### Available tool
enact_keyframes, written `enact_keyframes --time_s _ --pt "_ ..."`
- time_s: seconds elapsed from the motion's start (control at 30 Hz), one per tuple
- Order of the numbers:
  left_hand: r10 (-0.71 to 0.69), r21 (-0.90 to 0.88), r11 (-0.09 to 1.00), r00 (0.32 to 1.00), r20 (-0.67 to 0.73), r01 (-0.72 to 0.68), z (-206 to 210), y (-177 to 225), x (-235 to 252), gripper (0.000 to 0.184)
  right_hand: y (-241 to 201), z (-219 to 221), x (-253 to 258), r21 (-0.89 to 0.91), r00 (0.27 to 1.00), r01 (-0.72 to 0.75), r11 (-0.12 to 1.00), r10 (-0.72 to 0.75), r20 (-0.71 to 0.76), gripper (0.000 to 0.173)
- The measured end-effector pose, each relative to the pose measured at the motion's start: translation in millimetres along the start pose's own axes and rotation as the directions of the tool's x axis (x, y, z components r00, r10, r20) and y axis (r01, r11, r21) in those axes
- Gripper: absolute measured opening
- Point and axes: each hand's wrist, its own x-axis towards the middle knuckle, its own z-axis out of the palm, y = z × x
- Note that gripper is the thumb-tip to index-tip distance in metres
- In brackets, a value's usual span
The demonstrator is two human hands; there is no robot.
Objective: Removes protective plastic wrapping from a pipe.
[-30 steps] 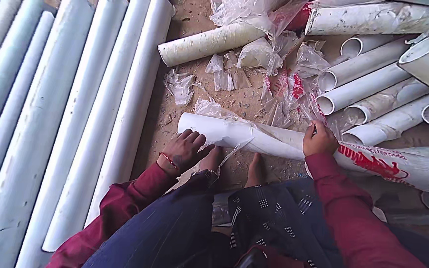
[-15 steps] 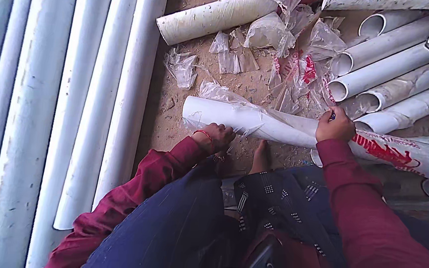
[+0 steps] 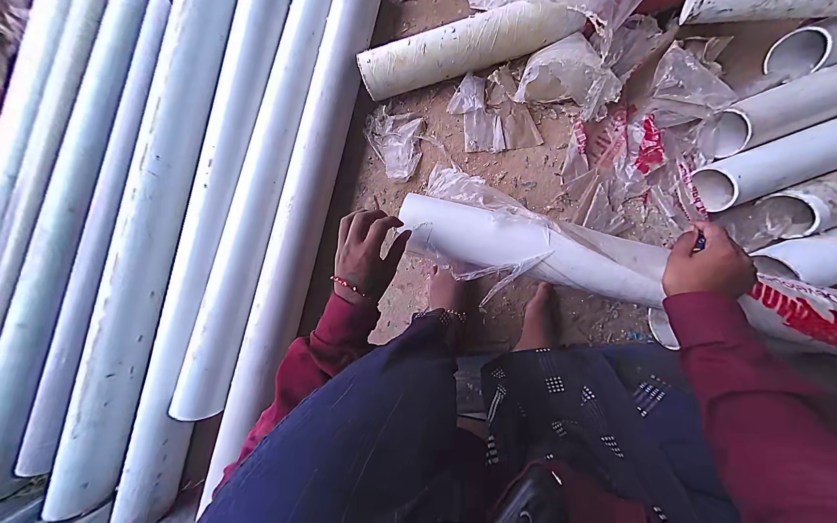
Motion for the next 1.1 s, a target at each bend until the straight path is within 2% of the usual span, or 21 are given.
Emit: enact_keyframes --time_s 0.07,0.13,0.27,0.37,0.43,0.5,0.6,0.67,0.73,0.8,0.87,0.97,1.1 --pt "-0.033 -0.004 0.999 0.997 0.064 0.033 10 -5 4 0.022 0 -2 2 -0.01 1.0 0.013 1.0 -0.012 0.007 0.04" --pt "-0.129 -0.012 0.991 0.984 0.124 0.131 21 -1 5 0.019 0 -2 2 -0.021 1.0 0.014 1.0 -0.014 -0.001 0.04" --pt "-0.059 -0.064 0.996 0.997 0.053 0.063 23 -1 5 0.011 -4 -3 1 -0.032 1.0 -0.014 0.999 0.015 0.011 0.04" --pt "0.01 0.042 0.999 0.999 -0.033 -0.009 61 -22 -8 0.009 -2 -3 1 -0.037 1.0 -0.009 0.999 0.009 0.007 0.041" --pt "-0.05 0.081 0.996 0.994 0.099 0.042 57 -18 -5 0.011 -2 -2 1 -0.031 1.0 -0.006 1.0 0.006 0.011 0.041" --pt "-0.019 0.001 1.0 0.99 0.143 0.019 51 -19 -3 0.009 -1 -2 1 -0.025 1.0 -0.005 1.0 0.005 0.006 0.041" --pt "0.139 -0.178 0.979 0.97 0.198 -0.103 43 -32 -10 0.003 0 -1 2 -0.017 1.0 -0.001 1.0 0.001 0.0 0.041" --pt "0.132 -0.206 0.974 0.975 0.178 -0.094 45 -43 -21 0.003 -1 -1 2 -0.012 1.0 -0.009 1.0 0.009 -0.001 0.04" --pt "-0.013 -0.166 0.986 0.996 0.083 0.026 38 -29 -18 0.009 -1 -1 2 -0.009 1.0 -0.018 1.0 0.017 -0.004 0.039" --pt "-0.108 -0.103 0.988 0.99 0.088 0.117 27 -12 -7 0.018 -2 -1 1 -0.01 1.0 -0.019 1.0 0.019 0.006 0.039" --pt "-0.092 -0.062 0.993 0.991 0.096 0.098 38 -19 -10 0.015 -2 -2 0 -0.009 1.0 -0.025 1.0 0.025 0.01 0.039" --pt "-0.054 -0.044 0.998 0.999 -0.005 0.054 70 -42 -21 0.007 -2 -1 1 -0.008 1.0 -0.017 1.0 0.017 0.001 0.038" --pt "-0.012 0.042 0.999 0.999 0.048 0.01 63 -39 -16 0.009 -2 -2 1 -0.013 1.0 -0.012 1.0 0.012 0.0 0.039"
